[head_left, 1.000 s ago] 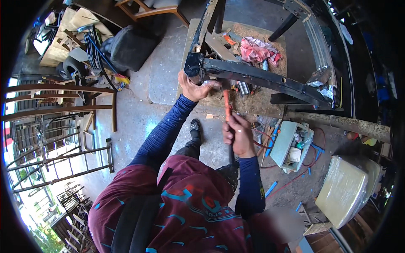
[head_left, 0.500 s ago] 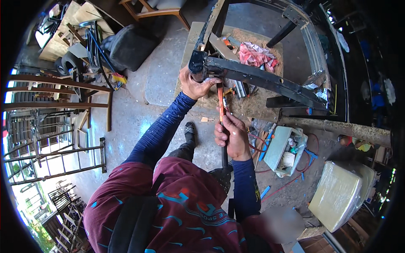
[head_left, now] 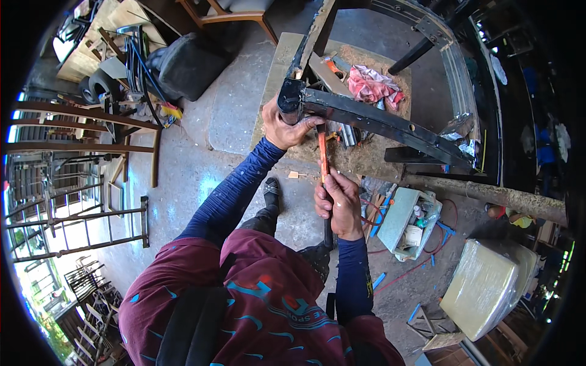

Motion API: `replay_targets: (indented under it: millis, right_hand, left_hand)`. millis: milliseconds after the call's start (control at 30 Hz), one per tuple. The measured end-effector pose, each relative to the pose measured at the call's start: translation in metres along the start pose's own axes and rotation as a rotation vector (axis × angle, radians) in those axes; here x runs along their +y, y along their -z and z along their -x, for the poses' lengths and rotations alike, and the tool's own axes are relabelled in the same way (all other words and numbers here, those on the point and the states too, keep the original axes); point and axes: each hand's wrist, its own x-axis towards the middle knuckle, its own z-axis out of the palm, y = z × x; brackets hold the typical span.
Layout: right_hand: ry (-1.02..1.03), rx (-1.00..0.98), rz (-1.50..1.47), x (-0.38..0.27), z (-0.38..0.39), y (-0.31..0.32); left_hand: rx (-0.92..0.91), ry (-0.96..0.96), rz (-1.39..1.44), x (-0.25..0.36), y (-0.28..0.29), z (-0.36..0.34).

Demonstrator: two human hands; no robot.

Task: Repairing a wooden chair frame using a hammer and a pneumatic nail gun.

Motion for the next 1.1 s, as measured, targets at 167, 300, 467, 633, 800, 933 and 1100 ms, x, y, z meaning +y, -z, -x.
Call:
replay_targets:
  millis: [167,300,467,633,800,933,1100]
  right_hand:
    - [-0.002,0.006,0.063,-0.006,0.0,0.009]
    - [-0.024,0.02,0.085,-0.009,0.001,0.007]
    - [-0.11,0.068,0.026,-0.013,0.0,0.012]
    - [-0.069,0.017,0.027,-0.019,0.006,0.015]
    - [-0.062,0.036,0.077,-0.029,0.01,0.007]
    - [-0.083,0.027,0.076,-0.035,0.013,0.007]
    - [-0.085,0.05,0.095,-0.041,0.013,0.008]
  left_hand:
    - [0.008,-0.049,0.006,0.0,0.0,-0.001]
    - [0.013,-0.094,-0.043,0.0,0.001,-0.001]
    - [-0.034,0.001,-0.023,-0.005,0.002,0.004]
    - [-0.035,-0.052,-0.111,-0.008,-0.002,0.007]
    - [-0.044,-0.047,-0.031,-0.01,-0.001,0.004]
    - [-0.1,0.025,0.072,-0.003,0.001,-0.002]
    - [-0.14,0.008,0.101,-0.006,0.004,-0.002]
